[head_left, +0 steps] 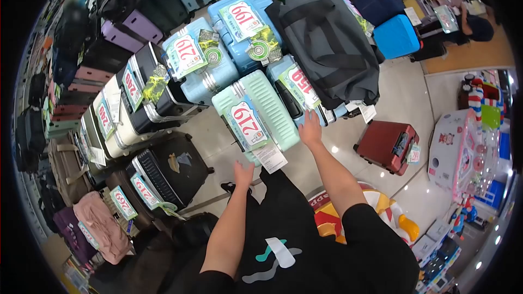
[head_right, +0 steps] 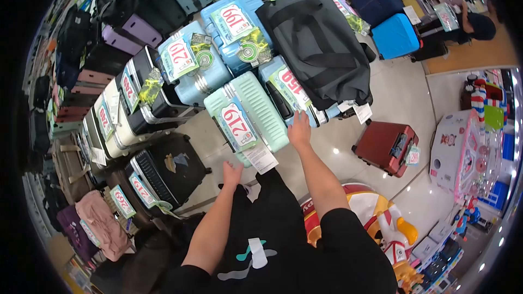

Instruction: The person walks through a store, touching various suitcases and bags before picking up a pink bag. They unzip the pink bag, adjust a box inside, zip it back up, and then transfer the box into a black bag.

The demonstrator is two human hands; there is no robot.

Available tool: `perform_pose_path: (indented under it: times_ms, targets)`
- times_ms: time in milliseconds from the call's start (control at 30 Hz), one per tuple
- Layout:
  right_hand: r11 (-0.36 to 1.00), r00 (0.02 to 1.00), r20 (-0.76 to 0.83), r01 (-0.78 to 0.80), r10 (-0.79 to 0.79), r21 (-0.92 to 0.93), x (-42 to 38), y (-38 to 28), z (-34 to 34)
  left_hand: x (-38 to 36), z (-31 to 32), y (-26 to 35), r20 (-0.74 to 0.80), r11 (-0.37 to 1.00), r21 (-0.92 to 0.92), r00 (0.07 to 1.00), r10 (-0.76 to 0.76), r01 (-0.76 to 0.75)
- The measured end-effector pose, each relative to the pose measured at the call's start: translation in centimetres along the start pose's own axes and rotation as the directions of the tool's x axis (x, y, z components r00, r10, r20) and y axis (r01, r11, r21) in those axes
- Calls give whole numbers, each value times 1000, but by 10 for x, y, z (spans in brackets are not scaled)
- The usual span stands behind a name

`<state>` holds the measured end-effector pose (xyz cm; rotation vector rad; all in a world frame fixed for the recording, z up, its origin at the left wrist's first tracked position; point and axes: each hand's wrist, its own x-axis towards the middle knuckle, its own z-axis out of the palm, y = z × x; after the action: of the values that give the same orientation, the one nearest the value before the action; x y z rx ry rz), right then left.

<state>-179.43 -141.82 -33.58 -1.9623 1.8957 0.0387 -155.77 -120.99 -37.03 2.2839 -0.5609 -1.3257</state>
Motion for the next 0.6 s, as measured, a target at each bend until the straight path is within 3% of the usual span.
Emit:
perform_pose_path:
  times_ms: [33, 167, 233, 367, 567, 600]
  targets:
    - [1000, 999, 39, -8, 9, -28, 1, 3, 7, 8, 7, 3, -46, 999, -9, 998, 38, -38]
    - [998, 993, 109, -54, 51, 26, -10, 16, 38, 25, 22, 31, -63, 999, 21, 997, -40, 41]
    - [1000, 980, 196, -24, 26, -12, -17, 16, 39, 32, 30, 29, -29, 995, -89, 999, -46, 44]
    - [998, 975, 215, -44, 55, -52, -20, 7, 34, 29, 32, 29, -35, 993, -76, 995, -96, 93]
    - [991, 992, 114, -43, 58, -130, -26, 11, 49, 30, 43, 15, -39, 990, -105, 995, -95, 91]
    - [992, 986, 159, -18, 39, -127, -27, 12, 45, 30, 44, 13, -46, 987, -143, 995, -86, 79]
